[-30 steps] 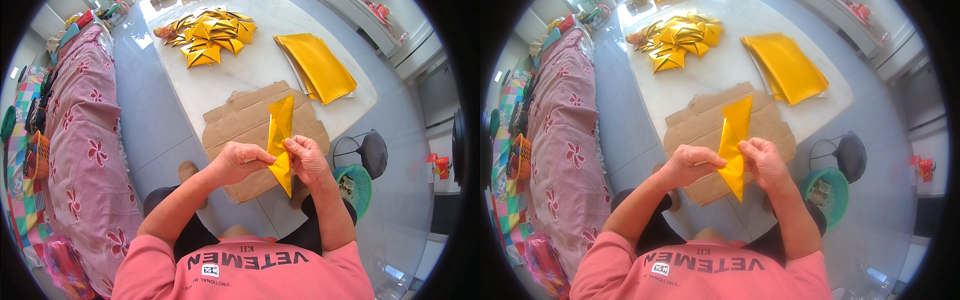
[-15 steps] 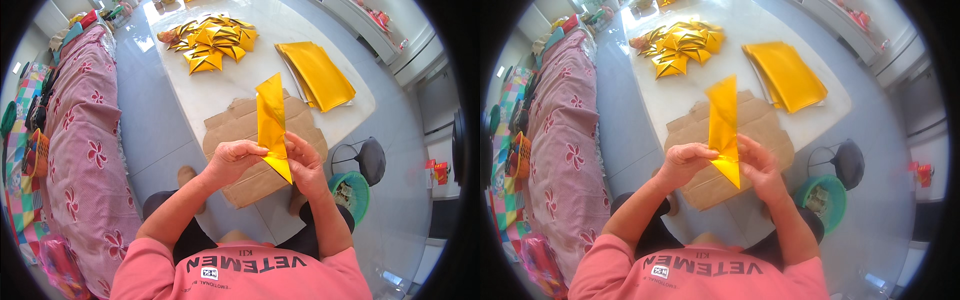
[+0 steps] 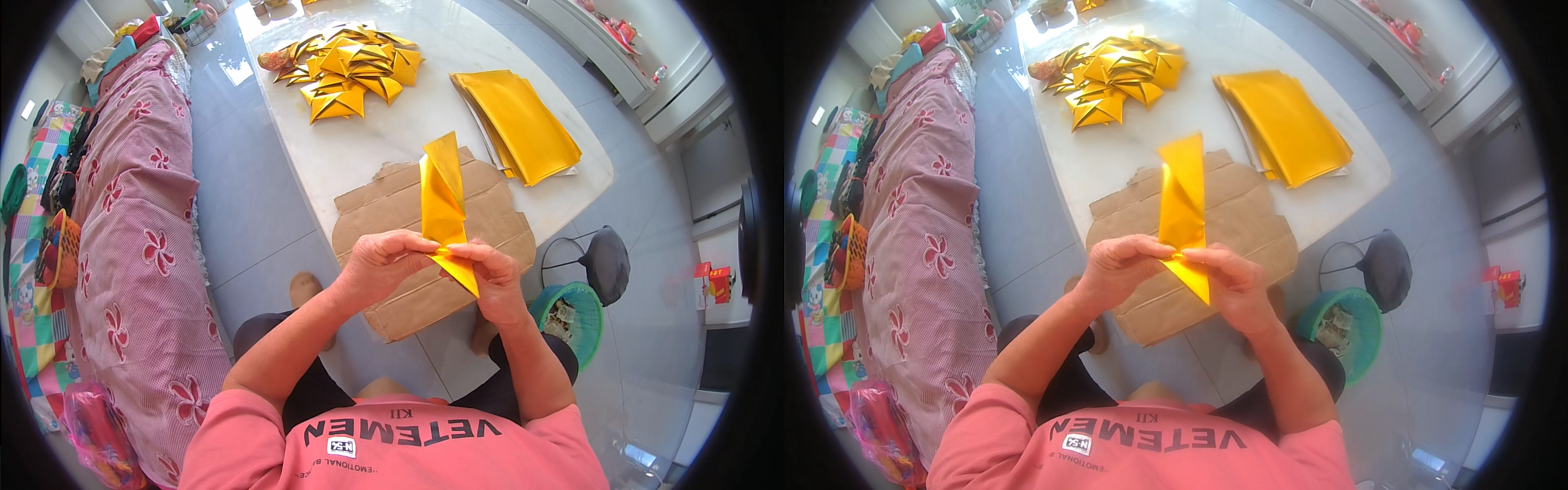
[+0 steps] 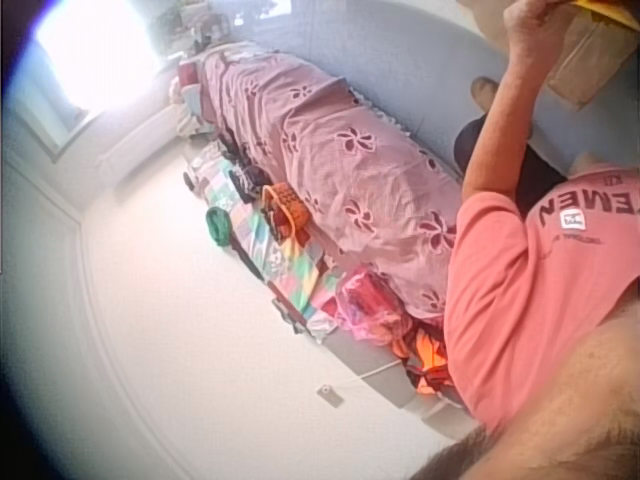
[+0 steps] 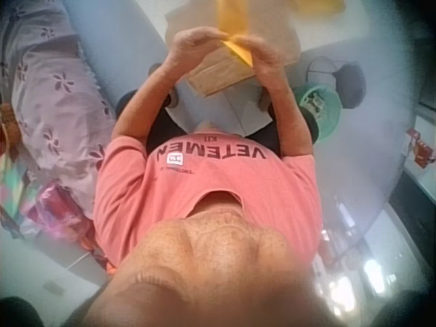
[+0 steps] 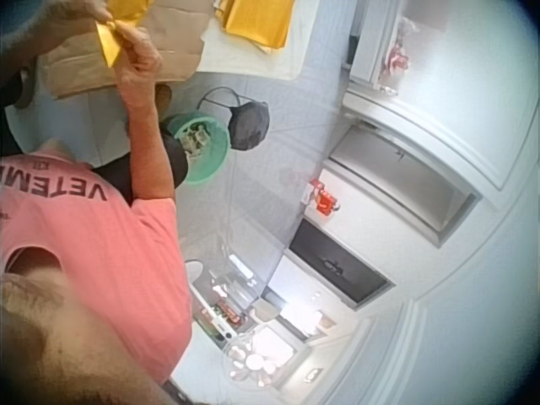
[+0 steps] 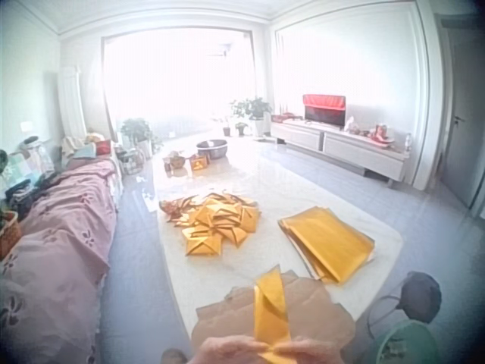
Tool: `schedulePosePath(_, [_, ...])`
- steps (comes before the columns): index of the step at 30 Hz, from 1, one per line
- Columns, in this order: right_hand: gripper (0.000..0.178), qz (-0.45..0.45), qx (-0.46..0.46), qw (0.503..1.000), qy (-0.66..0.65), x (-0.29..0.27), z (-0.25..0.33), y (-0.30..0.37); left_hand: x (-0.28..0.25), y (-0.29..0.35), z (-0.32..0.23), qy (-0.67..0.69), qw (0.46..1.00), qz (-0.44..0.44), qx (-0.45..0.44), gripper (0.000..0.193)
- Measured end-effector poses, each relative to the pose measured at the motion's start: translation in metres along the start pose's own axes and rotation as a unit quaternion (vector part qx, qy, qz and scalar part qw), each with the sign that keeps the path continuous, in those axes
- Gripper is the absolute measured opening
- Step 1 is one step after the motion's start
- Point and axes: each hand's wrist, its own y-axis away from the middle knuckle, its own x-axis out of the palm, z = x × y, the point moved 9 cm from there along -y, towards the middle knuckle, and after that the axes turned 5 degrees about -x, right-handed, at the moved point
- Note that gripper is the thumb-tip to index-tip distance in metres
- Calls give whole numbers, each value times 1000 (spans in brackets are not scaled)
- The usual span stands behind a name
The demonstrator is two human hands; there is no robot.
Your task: The person folds yellow paper sheets into triangular shapes by hand, pressing the creases and placing the finished pieces on a table. The person repeats the folding process with multiple sheets.
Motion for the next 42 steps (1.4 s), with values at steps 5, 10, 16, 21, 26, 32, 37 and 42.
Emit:
schedulePosePath(5, [19,-37,41,997,-56,1,0,-1,3,1,0,-41,999,-10,5,15])
schedulePosePath(10, [17,-79,63,991,-84,0,-10,3,0,3,17,33,998,-32,-44,12])
schedulePosePath(16, [12,-110,42,988,-99,0,-16,4,2,6,31,109,989,-42,-88,11])
schedulePosePath(21, [15,-128,89,980,-126,-5,-33,10,7,6,10,-54,995,-82,5,11])
schedulePosePath(26, [20,-183,123,938,-266,2,-41,13,10,5,9,-137,988,-65,-6,8])
schedulePosePath(32, [20,-179,153,916,-325,6,-40,13,11,3,15,-134,989,-56,-20,8])
schedulePosePath(37, [17,-141,166,923,-318,3,-39,9,15,3,14,-145,989,-22,1,9])
schedulePosePath(42, [10,-186,156,907,-344,-5,-48,15,16,4,11,-158,987,-35,-7,9])
